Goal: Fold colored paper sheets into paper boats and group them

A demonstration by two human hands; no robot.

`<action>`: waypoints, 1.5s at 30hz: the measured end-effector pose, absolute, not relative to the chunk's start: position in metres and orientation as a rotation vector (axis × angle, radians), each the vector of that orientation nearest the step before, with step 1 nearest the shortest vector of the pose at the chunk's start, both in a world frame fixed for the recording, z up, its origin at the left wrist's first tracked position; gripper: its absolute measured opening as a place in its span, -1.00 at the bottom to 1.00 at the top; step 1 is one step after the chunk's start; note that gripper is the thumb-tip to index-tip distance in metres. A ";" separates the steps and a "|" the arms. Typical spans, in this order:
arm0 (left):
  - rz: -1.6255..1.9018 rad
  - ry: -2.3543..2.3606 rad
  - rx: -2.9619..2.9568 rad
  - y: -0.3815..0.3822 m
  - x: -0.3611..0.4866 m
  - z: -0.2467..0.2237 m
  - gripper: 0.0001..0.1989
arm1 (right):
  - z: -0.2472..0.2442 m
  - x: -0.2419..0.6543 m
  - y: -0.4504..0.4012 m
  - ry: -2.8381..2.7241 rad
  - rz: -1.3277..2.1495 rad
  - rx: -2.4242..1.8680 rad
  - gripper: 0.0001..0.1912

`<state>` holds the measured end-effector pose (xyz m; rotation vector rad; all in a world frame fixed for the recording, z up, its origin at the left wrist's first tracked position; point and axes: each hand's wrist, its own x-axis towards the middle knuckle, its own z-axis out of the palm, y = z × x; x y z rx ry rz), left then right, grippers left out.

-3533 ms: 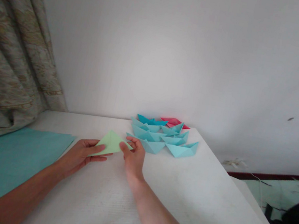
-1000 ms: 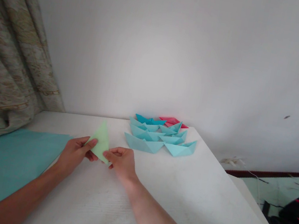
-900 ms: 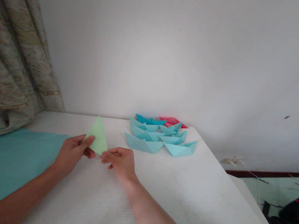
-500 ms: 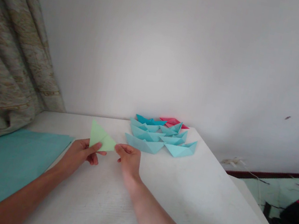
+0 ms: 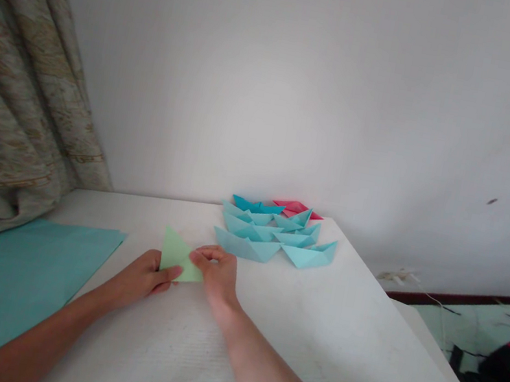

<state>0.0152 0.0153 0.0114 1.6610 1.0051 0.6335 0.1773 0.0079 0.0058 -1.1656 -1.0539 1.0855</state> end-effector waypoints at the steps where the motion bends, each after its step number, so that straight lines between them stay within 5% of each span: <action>1: 0.634 0.997 1.630 0.015 0.016 0.012 -0.57 | 0.006 0.177 0.007 -1.068 1.089 -1.173 -0.91; 12: 0.899 1.061 1.540 0.014 0.015 0.014 -0.53 | 0.008 0.175 0.004 -1.115 1.171 -1.150 -0.85; 22: 0.747 0.862 1.483 0.014 0.006 0.017 -0.56 | 0.008 0.172 0.000 -1.083 1.422 -0.945 -0.75; 35: 0.395 0.698 1.503 0.008 0.007 0.019 -0.55 | 0.010 0.174 0.001 -1.071 1.173 -1.013 -0.68; 45: 0.591 0.813 1.471 0.009 0.014 0.016 -0.52 | 0.008 0.175 0.005 -1.091 1.135 -1.105 -0.53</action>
